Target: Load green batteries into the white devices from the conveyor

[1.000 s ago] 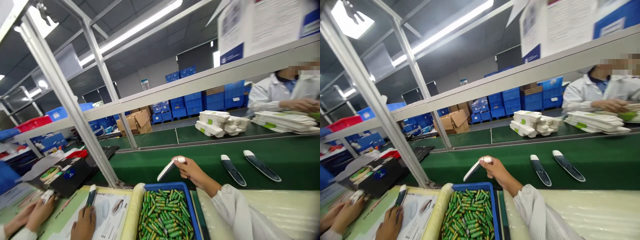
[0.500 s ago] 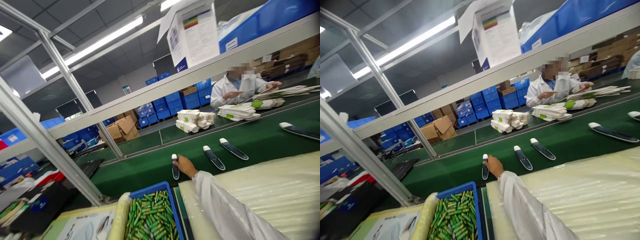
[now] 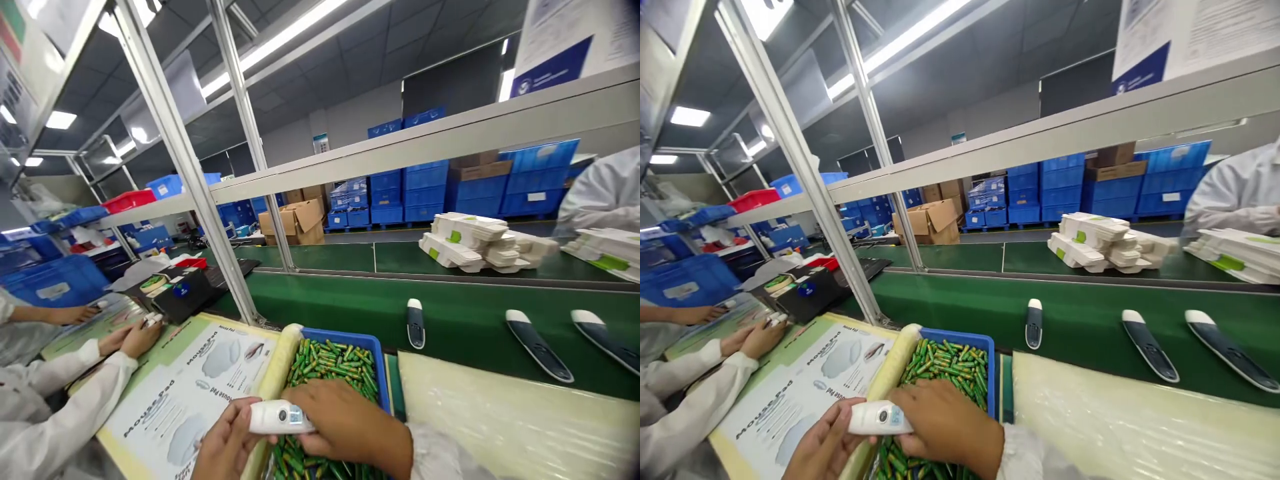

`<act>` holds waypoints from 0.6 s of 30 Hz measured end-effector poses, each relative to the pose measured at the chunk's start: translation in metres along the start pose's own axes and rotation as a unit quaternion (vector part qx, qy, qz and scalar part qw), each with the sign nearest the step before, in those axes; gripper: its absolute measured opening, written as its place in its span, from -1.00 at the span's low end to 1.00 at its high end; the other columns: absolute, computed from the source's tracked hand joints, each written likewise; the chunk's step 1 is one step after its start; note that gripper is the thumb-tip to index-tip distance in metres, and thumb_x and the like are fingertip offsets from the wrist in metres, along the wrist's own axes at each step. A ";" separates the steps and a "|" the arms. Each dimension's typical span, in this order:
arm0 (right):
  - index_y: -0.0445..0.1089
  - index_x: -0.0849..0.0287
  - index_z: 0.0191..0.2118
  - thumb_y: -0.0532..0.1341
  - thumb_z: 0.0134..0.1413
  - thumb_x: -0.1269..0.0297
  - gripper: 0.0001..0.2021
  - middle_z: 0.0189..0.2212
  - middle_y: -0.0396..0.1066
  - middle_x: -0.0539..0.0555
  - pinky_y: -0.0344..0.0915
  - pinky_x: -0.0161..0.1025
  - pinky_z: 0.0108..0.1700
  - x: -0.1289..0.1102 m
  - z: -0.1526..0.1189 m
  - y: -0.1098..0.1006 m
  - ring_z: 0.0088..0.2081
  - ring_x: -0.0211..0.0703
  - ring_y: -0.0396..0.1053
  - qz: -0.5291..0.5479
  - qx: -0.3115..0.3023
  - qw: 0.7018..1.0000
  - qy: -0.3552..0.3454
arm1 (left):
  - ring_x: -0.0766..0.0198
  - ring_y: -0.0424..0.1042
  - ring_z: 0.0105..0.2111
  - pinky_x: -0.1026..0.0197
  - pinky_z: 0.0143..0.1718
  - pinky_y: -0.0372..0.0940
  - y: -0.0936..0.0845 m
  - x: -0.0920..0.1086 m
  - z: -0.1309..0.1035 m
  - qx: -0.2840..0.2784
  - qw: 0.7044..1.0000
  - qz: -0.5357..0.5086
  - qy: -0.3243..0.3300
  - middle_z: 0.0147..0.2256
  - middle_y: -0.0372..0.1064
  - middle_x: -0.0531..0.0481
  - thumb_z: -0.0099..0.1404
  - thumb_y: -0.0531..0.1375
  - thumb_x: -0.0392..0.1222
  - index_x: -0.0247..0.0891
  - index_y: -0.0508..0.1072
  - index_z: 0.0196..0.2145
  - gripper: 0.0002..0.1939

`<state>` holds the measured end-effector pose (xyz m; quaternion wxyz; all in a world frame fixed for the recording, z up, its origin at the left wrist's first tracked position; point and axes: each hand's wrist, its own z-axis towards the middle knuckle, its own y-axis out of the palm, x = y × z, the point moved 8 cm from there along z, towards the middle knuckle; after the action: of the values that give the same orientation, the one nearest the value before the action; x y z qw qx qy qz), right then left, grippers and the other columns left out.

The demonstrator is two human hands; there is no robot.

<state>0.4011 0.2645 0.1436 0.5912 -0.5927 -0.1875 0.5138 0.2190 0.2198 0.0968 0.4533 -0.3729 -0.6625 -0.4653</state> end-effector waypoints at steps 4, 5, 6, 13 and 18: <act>0.43 0.08 0.18 0.30 0.20 0.32 -0.58 0.02 0.56 0.14 0.37 -0.14 0.00 0.017 -0.009 -0.039 -0.02 0.06 0.52 -0.008 0.071 0.997 0.040 | 0.09 0.61 -0.28 0.04 -0.06 0.56 -0.009 0.002 -0.005 0.036 0.998 -0.029 0.043 -0.23 0.60 -0.04 0.05 0.52 0.27 -0.21 0.58 -0.19 -0.43; 0.42 0.08 0.17 0.27 0.19 0.33 -0.58 0.01 0.56 0.14 0.37 -0.15 -0.01 0.025 -0.012 -0.055 -0.03 0.05 0.51 0.009 0.121 0.991 0.057 | 0.11 0.59 -0.30 0.03 -0.07 0.55 -0.010 0.005 -0.005 0.037 0.997 -0.034 0.053 -0.23 0.58 -0.03 0.06 0.52 0.27 -0.21 0.56 -0.19 -0.43; 0.41 0.08 0.18 0.24 0.21 0.33 -0.58 -0.01 0.55 0.14 0.37 -0.17 -0.04 0.035 -0.016 -0.070 -0.07 0.03 0.51 0.034 0.181 0.979 0.084 | 0.15 0.57 -0.33 0.05 -0.10 0.54 -0.010 0.008 -0.006 0.033 0.997 -0.033 0.062 -0.25 0.56 -0.02 0.08 0.50 0.26 -0.20 0.55 -0.18 -0.45; 0.25 0.16 0.25 0.25 0.19 0.40 -0.49 -0.11 0.58 0.25 0.33 -0.18 -0.20 0.098 -0.010 -0.027 -0.24 0.09 0.55 0.028 0.172 0.937 0.304 | 0.22 0.46 -0.39 0.15 -0.25 0.41 -0.002 0.007 -0.007 -0.022 0.996 0.063 0.062 -0.35 0.50 -0.02 0.18 0.42 0.33 -0.19 0.53 -0.18 -0.46; 0.23 0.15 0.14 0.28 0.26 0.19 -0.59 -0.14 0.50 0.16 0.30 -0.25 -0.32 0.133 -0.026 -0.059 -0.38 -0.15 0.44 0.181 0.304 0.899 0.259 | 0.18 0.44 -0.41 0.11 -0.29 0.39 -0.005 0.001 -0.002 -0.052 0.991 0.107 0.063 -0.34 0.49 -0.04 0.22 0.35 0.38 -0.14 0.52 -0.16 -0.46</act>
<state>0.4985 0.3751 0.1392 0.6672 -0.5199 0.2477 0.4723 0.2147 0.2161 0.0966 0.5213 -0.4346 -0.5640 -0.4705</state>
